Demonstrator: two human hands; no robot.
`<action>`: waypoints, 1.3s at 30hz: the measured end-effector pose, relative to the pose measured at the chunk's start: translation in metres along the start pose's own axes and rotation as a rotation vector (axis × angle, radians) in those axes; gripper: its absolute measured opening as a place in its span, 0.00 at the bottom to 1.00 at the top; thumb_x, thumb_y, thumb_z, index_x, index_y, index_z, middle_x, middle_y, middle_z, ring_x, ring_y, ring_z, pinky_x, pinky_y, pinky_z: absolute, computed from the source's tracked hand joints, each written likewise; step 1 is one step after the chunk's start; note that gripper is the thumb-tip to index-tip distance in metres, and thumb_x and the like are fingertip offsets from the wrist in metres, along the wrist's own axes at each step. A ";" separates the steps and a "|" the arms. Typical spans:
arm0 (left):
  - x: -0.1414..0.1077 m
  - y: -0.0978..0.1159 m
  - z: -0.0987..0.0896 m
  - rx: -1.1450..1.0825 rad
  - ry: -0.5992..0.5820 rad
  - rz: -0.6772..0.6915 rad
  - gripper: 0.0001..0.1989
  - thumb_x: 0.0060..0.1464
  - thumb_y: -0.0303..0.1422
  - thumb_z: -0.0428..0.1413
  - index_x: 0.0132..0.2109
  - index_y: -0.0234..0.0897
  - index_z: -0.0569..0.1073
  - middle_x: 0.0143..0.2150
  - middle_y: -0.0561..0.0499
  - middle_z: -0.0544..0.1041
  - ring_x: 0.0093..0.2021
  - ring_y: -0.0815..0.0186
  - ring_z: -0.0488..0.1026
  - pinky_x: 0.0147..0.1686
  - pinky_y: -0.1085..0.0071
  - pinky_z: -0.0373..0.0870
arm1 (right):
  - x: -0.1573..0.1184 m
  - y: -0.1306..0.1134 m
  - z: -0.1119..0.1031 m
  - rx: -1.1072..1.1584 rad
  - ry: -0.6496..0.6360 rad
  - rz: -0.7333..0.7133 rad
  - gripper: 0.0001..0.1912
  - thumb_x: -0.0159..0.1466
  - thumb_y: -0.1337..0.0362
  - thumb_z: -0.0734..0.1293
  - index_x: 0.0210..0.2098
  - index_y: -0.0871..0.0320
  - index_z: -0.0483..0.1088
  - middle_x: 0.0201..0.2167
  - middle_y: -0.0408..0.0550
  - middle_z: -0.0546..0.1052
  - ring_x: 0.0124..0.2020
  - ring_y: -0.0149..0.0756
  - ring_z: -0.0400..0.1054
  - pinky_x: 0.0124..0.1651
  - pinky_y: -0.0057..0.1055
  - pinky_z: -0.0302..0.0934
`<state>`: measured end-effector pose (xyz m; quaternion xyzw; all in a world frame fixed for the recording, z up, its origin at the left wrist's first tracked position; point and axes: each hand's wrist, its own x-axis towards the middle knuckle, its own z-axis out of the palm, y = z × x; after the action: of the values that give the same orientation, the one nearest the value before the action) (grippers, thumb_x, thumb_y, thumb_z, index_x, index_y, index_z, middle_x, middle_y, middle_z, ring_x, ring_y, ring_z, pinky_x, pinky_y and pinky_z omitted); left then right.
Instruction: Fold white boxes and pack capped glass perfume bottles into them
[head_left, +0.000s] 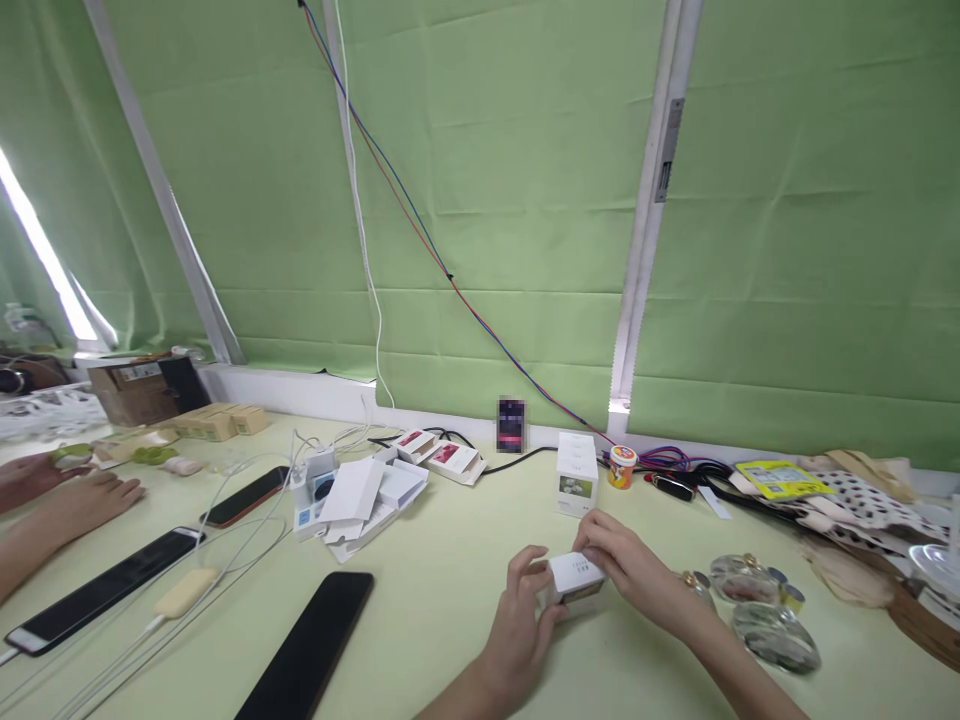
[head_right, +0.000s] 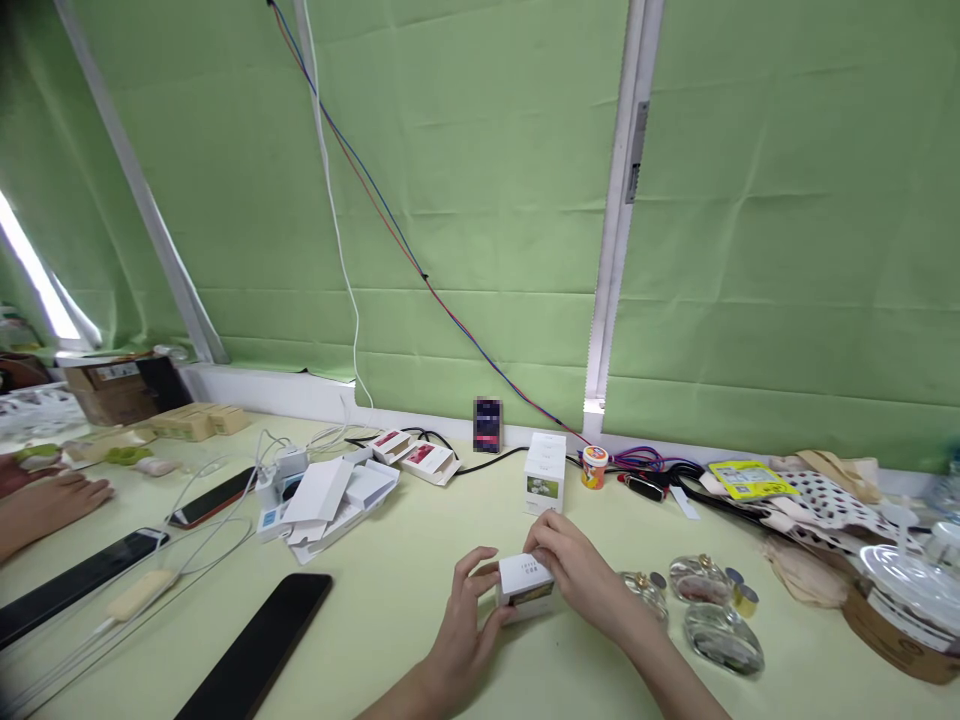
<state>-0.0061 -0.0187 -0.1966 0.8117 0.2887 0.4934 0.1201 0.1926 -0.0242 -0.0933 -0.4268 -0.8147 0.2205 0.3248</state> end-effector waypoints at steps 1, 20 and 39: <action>0.000 0.000 0.000 0.004 0.002 0.003 0.16 0.57 0.22 0.48 0.51 0.41 0.59 0.54 0.40 0.60 0.54 0.58 0.66 0.48 0.58 0.72 | 0.000 -0.001 0.001 -0.010 0.008 0.006 0.12 0.64 0.74 0.55 0.32 0.55 0.66 0.34 0.45 0.67 0.37 0.37 0.65 0.40 0.30 0.59; 0.011 -0.003 -0.005 0.026 -0.132 -0.006 0.26 0.57 0.20 0.47 0.60 0.45 0.60 0.58 0.44 0.65 0.58 0.60 0.65 0.54 0.62 0.68 | 0.001 0.026 0.020 0.689 0.164 0.386 0.07 0.57 0.58 0.65 0.33 0.53 0.64 0.29 0.41 0.69 0.33 0.37 0.64 0.35 0.30 0.58; 0.009 -0.004 -0.005 0.096 -0.195 -0.025 0.29 0.59 0.21 0.43 0.63 0.49 0.56 0.64 0.43 0.57 0.61 0.58 0.60 0.55 0.59 0.66 | 0.004 0.029 0.033 0.675 0.352 0.369 0.15 0.53 0.51 0.70 0.27 0.57 0.74 0.25 0.43 0.73 0.29 0.38 0.65 0.32 0.31 0.59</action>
<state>-0.0089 -0.0110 -0.1893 0.8570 0.3090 0.3960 0.1150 0.1830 -0.0078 -0.1326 -0.4665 -0.5388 0.4530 0.5357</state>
